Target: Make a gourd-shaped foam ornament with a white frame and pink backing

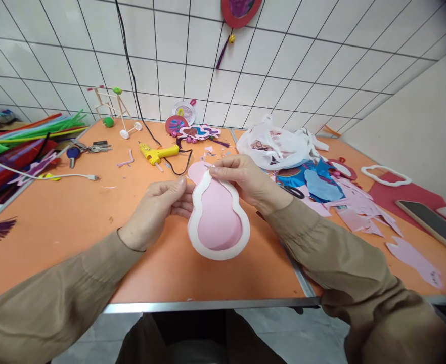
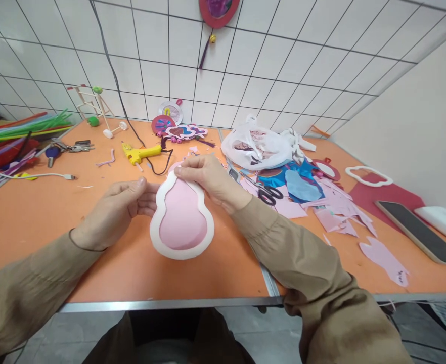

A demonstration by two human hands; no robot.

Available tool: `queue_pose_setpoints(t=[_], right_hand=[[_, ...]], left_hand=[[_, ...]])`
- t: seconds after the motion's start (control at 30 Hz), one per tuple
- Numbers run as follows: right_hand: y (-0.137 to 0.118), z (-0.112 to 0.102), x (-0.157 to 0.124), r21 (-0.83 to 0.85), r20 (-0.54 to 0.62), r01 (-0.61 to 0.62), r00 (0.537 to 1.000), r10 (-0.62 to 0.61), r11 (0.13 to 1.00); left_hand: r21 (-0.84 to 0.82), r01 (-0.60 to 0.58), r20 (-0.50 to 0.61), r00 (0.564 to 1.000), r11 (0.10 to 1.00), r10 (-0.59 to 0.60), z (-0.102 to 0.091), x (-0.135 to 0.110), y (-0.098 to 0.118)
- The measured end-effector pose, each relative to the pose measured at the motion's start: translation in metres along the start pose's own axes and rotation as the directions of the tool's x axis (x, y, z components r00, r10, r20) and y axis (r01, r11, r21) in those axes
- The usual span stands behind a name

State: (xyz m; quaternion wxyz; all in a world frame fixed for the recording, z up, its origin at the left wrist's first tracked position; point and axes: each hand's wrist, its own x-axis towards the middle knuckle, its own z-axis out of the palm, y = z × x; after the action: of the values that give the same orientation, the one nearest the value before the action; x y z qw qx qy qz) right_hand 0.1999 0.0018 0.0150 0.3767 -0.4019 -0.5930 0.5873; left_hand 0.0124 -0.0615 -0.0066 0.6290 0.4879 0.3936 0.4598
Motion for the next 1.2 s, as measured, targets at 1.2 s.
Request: queue_pose_setpoints(t=[1.2], right_hand=[[-0.003,0.018,-0.014,-0.396,0.119,0.204,0.978,-0.170,0.895]], left_hand=[[0.289,0.079,-0.071,0.996,0.954,-0.061,0.000,0.003,0.001]])
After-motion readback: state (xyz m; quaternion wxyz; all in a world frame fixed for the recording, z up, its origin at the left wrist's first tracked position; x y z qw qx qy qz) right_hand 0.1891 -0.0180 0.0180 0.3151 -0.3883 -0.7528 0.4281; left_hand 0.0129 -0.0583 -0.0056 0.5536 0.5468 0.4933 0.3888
